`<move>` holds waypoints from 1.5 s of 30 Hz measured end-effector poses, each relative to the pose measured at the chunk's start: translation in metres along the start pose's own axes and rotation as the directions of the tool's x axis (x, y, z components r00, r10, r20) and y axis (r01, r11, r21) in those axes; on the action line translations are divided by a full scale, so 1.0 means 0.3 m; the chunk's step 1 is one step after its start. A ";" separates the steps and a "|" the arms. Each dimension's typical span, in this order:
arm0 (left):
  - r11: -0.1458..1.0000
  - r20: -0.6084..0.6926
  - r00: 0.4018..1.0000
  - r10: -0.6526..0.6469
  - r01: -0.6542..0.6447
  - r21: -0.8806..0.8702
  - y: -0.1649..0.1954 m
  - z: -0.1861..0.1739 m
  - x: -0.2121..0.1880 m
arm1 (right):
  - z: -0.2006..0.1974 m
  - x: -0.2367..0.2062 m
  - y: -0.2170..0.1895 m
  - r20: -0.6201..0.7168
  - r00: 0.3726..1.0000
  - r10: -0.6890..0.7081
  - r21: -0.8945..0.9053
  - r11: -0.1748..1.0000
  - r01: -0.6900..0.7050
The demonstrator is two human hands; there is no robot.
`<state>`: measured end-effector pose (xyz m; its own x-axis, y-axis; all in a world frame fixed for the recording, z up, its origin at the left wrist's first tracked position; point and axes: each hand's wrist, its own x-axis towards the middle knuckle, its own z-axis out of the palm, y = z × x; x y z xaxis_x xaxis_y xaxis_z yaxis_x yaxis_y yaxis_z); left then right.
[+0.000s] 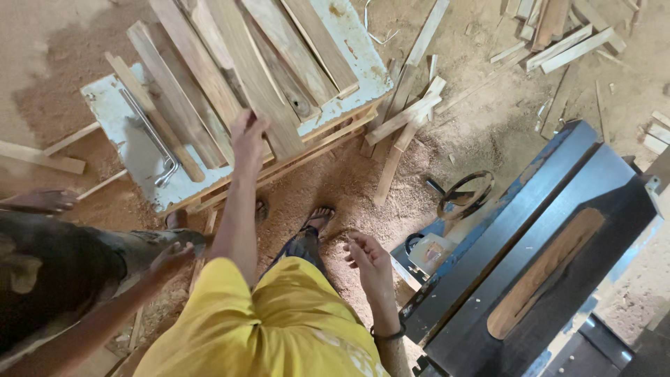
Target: The person feeds wooden boards through a jointer machine to plane their edges, then lifts each board to check it and measures a board with a tape measure. The person stacks the finished boards on a nearby rack and picks up the next board to continue.
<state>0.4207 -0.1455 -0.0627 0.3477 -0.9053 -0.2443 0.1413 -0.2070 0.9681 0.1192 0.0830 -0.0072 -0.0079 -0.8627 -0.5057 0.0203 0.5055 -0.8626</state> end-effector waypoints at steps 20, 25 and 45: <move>0.970 0.876 0.459 -0.148 0.240 0.038 0.028 0.536 -0.902 | -0.301 -0.909 -0.254 -0.523 0.660 -0.540 0.342 0.576 0.742; 0.936 0.457 0.890 -0.018 0.175 -0.306 0.218 0.825 -0.827 | -0.340 -1.123 -0.148 -0.632 0.460 -0.624 0.189 0.452 0.872; 0.703 0.738 0.064 0.672 -0.366 -0.609 -0.006 1.319 -1.817 | -1.085 -0.855 -0.315 -0.431 0.218 -0.876 -0.418 0.408 0.812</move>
<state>-0.1359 0.2013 0.0907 -0.5665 -0.4710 0.6762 0.5365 0.4121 0.7364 -0.2062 0.2622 0.1995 -0.4505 -0.6233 0.6392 -0.4157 -0.4872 -0.7680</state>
